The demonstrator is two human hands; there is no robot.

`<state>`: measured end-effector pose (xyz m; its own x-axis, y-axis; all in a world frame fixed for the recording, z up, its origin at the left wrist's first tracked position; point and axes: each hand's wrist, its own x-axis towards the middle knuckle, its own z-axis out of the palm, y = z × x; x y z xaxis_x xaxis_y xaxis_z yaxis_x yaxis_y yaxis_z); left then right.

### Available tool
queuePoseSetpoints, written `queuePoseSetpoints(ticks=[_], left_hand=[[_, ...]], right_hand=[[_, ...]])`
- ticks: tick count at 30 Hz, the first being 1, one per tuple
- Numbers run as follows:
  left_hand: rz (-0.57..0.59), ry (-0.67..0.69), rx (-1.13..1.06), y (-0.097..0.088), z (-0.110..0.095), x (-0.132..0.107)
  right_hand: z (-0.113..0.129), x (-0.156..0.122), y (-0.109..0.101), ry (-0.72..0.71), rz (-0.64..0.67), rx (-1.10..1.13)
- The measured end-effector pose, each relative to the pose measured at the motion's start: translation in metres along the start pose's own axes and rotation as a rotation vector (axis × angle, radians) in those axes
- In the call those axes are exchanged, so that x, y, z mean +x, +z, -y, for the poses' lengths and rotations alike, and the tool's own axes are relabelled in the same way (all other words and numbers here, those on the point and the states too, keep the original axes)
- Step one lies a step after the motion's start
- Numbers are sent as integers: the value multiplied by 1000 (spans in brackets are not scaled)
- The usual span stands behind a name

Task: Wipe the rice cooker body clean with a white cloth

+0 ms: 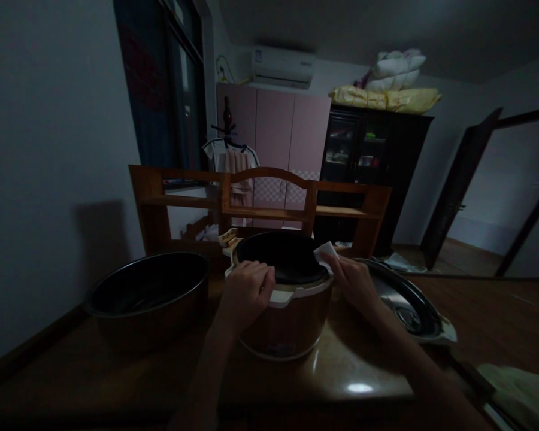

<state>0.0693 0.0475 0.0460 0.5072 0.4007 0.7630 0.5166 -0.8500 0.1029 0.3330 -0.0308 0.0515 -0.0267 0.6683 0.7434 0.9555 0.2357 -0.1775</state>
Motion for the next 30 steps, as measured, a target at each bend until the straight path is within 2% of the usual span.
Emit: queuePoseSetpoints(ticks=[4, 10, 14, 22, 30], left_hand=[[19, -11, -8, 1, 1, -1], [31, -23, -7, -1, 0, 0], [28, -29, -8, -2, -1, -1], [32, -45, -22, -2, -2, 0], [25, -45, -23, 1, 1, 0]], right_hand=[[2, -11, 13, 34, -66, 13], [7, -17, 19, 115, -160, 73], [6, -18, 22, 116, -198, 53], [15, -28, 21, 51, -262, 154], [58, -45, 4, -146, -213, 356]])
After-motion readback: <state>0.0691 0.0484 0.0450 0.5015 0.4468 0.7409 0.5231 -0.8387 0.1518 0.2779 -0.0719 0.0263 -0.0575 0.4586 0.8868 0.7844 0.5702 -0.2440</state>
